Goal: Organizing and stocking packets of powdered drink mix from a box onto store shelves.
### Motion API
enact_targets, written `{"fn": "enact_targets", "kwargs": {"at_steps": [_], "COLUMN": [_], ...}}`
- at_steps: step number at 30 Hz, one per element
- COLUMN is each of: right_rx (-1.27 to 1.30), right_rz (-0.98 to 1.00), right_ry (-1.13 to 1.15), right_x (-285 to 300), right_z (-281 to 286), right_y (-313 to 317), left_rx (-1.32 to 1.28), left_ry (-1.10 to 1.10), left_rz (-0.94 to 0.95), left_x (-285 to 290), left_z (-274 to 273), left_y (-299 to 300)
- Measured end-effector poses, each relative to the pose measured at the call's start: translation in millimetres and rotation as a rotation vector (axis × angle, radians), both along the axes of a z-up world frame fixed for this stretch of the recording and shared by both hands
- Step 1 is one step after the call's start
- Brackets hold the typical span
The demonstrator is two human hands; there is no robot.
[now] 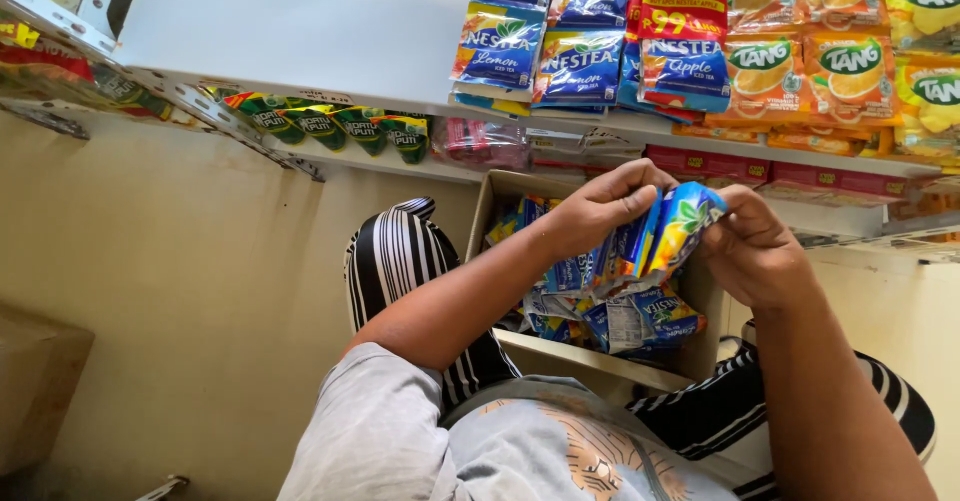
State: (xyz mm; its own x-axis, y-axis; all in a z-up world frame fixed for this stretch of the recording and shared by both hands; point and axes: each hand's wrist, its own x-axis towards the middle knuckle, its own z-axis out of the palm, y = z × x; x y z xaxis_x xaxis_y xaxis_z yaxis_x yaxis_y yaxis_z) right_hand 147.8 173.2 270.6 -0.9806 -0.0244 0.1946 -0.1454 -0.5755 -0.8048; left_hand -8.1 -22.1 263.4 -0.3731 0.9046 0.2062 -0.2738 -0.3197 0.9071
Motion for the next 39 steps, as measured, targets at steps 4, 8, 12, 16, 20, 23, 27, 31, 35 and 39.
{"fn": "enact_targets", "kwargs": {"at_steps": [4,8,12,16,20,23,27,31,35,39], "right_rx": [-0.068,-0.079,-0.133,-0.181,-0.155,-0.159,-0.177,-0.148,-0.163,-0.036], "right_rz": [-0.055,0.040,0.061,0.071,0.068,0.053,-0.012,-0.098,-0.047,0.019], "right_ry": [-0.043,-0.071,-0.128,-0.107,-0.114,-0.134,-0.125,-0.136,-0.162,-0.316], "right_x": [-2,-8,-14,-15,-17,-16,-16,-15,-13,-15], "right_z": [5,14,10,12,15,5,10,12,-15,-13], "right_y": [0,-11,-24,-30,-30,-26,-26,-20,-9,-19], "left_rx": [0.109,0.126,0.095,0.098,0.104,0.108,0.135,0.140,0.117,0.148], "left_ry": [0.125,0.224,0.224,0.269,0.178,0.035,0.045,-0.025,-0.073,-0.134], "left_rz": [0.046,0.121,0.201,0.233,0.132,-0.007,-0.093,-0.108,-0.090,0.010], "left_x": [9,13,12,9,8,7,5,5,4,3], "left_z": [7,9,27,39,48,50,40,36,45,39], "left_y": [-1,-4,-14,-22,-29,-31,-30,-27,-27,-25]}}
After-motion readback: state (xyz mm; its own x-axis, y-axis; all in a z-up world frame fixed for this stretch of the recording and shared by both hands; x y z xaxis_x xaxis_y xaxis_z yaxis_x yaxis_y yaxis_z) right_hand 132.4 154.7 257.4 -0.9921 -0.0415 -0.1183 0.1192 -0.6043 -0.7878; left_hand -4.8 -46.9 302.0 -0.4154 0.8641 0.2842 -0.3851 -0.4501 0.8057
